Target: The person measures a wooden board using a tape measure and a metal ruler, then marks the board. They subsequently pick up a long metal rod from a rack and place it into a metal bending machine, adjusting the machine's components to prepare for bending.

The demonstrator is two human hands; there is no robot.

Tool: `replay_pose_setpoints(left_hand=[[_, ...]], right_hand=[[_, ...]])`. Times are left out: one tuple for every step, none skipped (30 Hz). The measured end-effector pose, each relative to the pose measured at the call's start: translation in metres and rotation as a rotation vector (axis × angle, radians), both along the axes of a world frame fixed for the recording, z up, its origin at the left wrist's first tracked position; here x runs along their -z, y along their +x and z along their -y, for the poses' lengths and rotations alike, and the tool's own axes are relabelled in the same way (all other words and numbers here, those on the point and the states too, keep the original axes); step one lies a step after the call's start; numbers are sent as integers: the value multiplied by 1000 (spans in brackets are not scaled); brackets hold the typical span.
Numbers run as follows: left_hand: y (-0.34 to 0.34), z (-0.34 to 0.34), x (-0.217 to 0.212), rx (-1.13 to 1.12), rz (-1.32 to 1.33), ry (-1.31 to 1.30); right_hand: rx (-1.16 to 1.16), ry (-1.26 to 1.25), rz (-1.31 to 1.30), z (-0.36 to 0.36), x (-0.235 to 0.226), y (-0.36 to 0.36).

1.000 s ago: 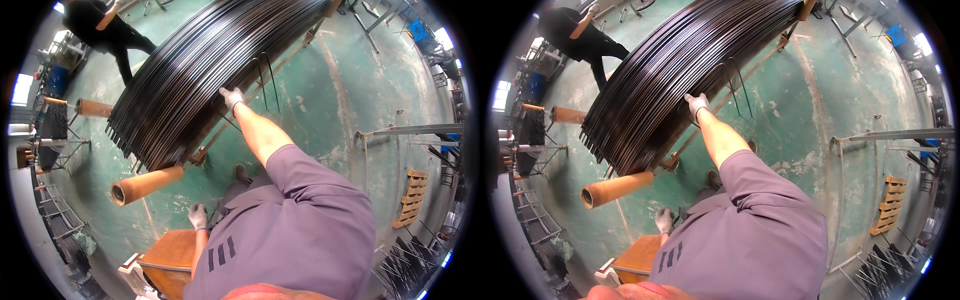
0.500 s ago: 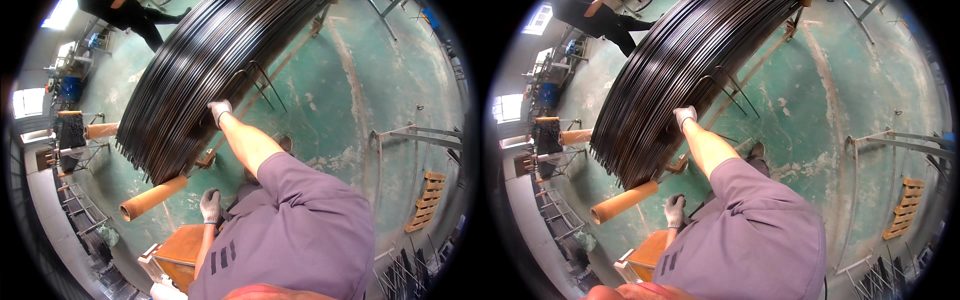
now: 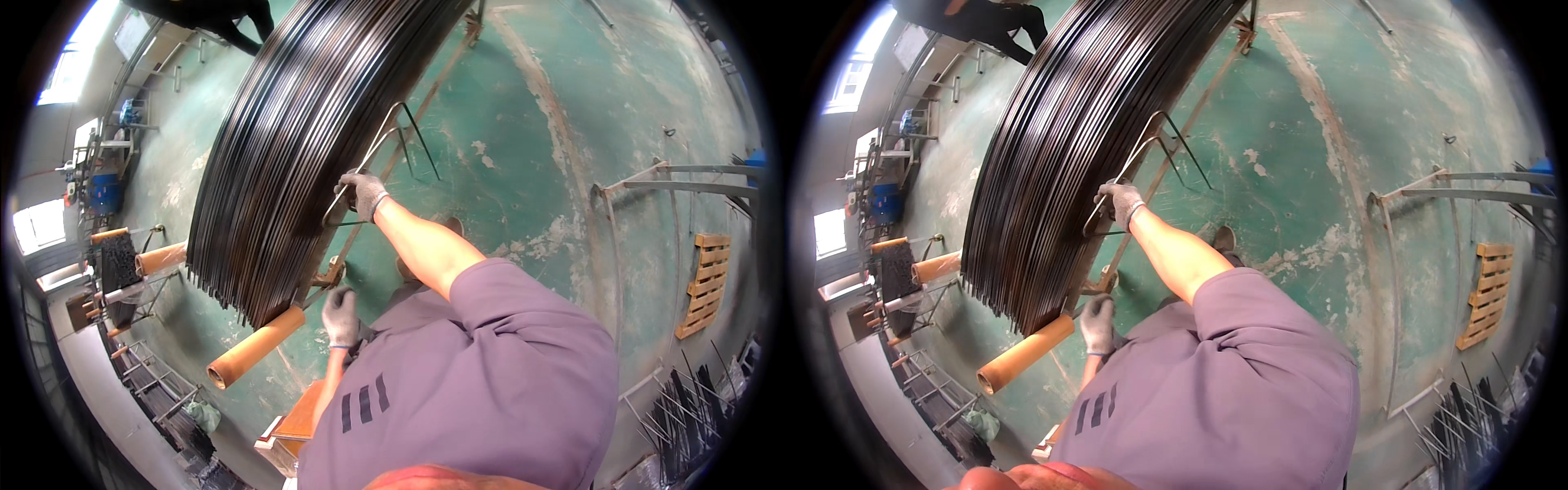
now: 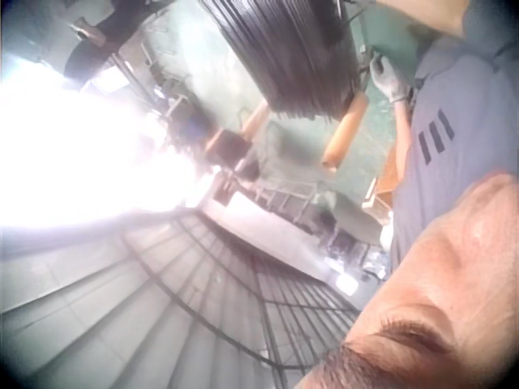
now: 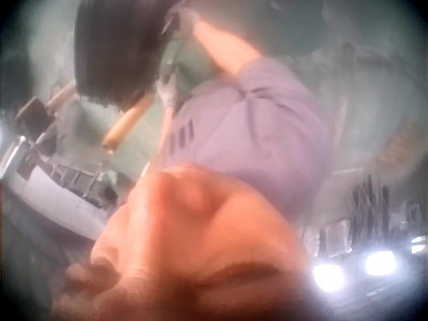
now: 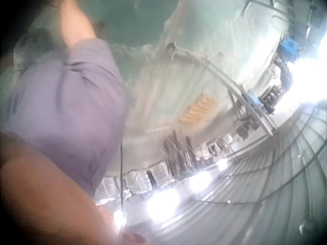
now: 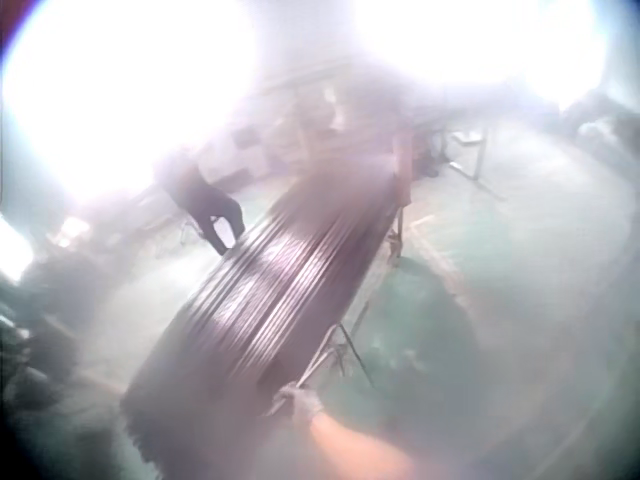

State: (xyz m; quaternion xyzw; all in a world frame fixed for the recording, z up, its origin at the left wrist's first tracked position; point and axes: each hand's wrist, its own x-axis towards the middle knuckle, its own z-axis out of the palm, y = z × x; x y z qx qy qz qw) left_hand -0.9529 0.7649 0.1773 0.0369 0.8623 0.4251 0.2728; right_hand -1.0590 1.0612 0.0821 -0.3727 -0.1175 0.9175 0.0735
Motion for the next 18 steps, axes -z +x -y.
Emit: replay_pose_setpoints(left_hand=[[-9,-23,-16,10,-73,31],[-23,-34,-22,48,-142,8],[-35,-41,-22,43,-140,36],[-47,-51,-22,46,-142,70],[-58,-58,-18,105,-197,37],[-66,-68,-14,169,-252,9],[-72,-85,-20,238,-203,-34],[-73,-97,-14,315,-222,-3],[-73,-109,-7,396,-242,31],[-70,-123,-1,475,-263,63],[-67,-142,-8,524,-95,68],[-62,-159,-3,523,9,148],[-58,-171,1,515,112,222],[-54,-187,7,514,217,294],[-49,-197,9,616,204,329],[-37,-222,-15,770,0,214],[-38,-238,-15,762,46,284],[-40,-254,-14,751,96,352]], right_hand=[[179,-52,-12,-2,-3,8],[133,-15,-70,-8,17,16],[168,-57,-32,-8,10,29],[210,-95,0,-11,-6,43],[161,-72,-7,-16,-18,60],[117,-47,-11,-19,-32,78],[131,-96,-22,-23,-46,94],[137,-147,-51,-25,-57,109],[207,-118,-120,-23,-59,121],[275,-89,-191,-22,-58,129],[316,-88,-196,-24,-59,138],[357,-87,-202,-29,-61,146],[384,-77,-171,-35,-61,152],[398,-102,-175,-44,-63,157],[438,-101,-200,-49,-66,159],[484,-94,-222,-58,-61,164],[499,-119,-252,-71,-72,173],[535,-145,-293,-85,-80,180]])
